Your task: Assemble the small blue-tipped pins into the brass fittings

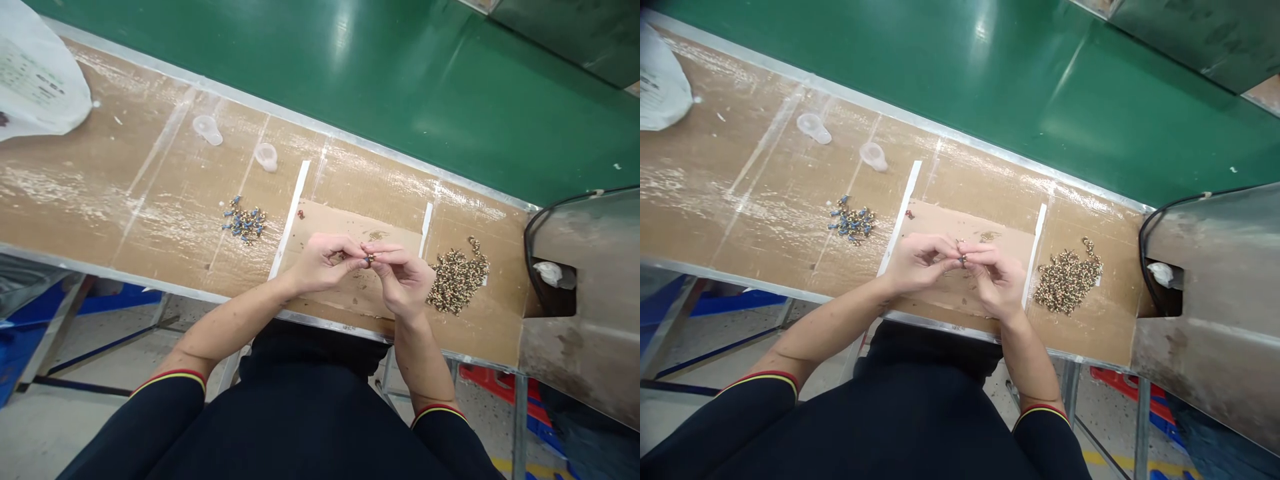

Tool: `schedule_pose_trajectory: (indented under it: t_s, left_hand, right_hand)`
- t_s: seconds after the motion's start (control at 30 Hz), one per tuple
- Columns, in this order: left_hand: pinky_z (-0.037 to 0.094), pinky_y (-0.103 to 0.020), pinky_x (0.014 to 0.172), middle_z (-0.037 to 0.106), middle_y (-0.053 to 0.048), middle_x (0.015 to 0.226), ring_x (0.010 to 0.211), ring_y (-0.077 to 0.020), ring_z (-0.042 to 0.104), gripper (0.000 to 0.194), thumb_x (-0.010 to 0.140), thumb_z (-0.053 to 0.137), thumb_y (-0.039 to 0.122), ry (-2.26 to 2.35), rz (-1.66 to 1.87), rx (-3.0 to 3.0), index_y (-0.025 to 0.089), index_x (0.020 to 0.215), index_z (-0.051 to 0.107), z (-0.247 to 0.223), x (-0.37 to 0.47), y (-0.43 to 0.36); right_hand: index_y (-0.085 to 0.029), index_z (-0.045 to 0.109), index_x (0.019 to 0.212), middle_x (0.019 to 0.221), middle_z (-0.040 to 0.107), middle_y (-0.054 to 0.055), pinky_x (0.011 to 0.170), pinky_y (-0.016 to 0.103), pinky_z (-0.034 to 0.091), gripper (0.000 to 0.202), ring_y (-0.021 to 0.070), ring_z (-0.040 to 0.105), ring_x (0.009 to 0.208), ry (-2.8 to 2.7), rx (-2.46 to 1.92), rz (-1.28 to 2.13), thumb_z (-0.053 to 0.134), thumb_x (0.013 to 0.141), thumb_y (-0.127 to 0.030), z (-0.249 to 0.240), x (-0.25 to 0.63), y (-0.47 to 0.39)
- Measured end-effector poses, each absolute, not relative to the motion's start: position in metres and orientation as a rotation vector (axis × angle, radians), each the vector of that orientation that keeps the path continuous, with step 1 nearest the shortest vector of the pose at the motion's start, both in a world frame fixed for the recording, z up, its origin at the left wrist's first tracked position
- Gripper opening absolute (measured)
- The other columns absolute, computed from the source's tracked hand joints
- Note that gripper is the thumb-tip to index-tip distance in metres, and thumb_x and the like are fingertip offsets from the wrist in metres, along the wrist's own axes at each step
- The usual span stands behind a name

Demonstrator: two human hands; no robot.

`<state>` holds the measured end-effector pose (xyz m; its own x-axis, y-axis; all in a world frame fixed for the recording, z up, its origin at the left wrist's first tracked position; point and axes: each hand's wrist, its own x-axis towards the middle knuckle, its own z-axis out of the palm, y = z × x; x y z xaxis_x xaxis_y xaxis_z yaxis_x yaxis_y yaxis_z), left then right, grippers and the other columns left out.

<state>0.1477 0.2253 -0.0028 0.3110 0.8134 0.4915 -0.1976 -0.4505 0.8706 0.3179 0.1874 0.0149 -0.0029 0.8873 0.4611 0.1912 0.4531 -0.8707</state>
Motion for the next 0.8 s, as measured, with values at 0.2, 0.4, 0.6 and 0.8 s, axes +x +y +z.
schedule_pose_trajectory:
  t_s: [0.2, 0.4, 0.6, 0.8]
  left_hand:
    - [0.062, -0.023, 0.067, 0.082, -0.007, 0.083, 0.073, -0.0145, 0.078, 0.006, 0.092, 0.074, 0.017, 0.588, 1.319, 1.733, 0.016, 0.086, 0.073, 0.0003, 0.1462, 0.2251]
    - [0.063, -0.022, 0.069, 0.082, -0.007, 0.084, 0.075, -0.0145, 0.079, 0.006, 0.091, 0.073, 0.014, 0.596, 1.365, 1.739, 0.017, 0.086, 0.071, 0.0012, 0.1469, 0.2237]
    - [0.062, -0.022, 0.066, 0.081, -0.006, 0.081, 0.071, -0.0138, 0.077, 0.008, 0.091, 0.073, 0.016, 0.618, 1.338, 1.676, 0.016, 0.084, 0.070, 0.0026, 0.1481, 0.2212]
    - [0.061, -0.021, 0.064, 0.079, -0.006, 0.078, 0.070, -0.0130, 0.076, 0.013, 0.092, 0.074, 0.021, 0.568, 1.377, 1.580, 0.016, 0.081, 0.069, -0.0008, 0.1514, 0.2190]
  right_hand:
    - [-0.028, 0.077, 0.099, 0.099, 0.083, 0.002, 0.083, 0.037, 0.071, 0.016, 0.0191, 0.081, 0.094, -1.519, -0.909, 0.746, 0.071, 0.094, -0.013, 0.0172, 0.3187, 0.1888]
    - [-0.028, 0.077, 0.101, 0.101, 0.083, 0.002, 0.083, 0.037, 0.071, 0.018, 0.0193, 0.081, 0.096, -1.511, -0.897, 0.742, 0.071, 0.093, -0.012, 0.0173, 0.3160, 0.1885]
    - [-0.029, 0.077, 0.101, 0.102, 0.083, 0.001, 0.085, 0.037, 0.070, 0.018, 0.0185, 0.080, 0.096, -1.492, -0.895, 0.731, 0.071, 0.094, -0.013, 0.0143, 0.3148, 0.1877]
    - [-0.028, 0.076, 0.099, 0.100, 0.083, 0.002, 0.085, 0.036, 0.069, 0.013, 0.0178, 0.080, 0.095, -1.469, -0.861, 0.767, 0.072, 0.094, -0.017, 0.0130, 0.3132, 0.1884]
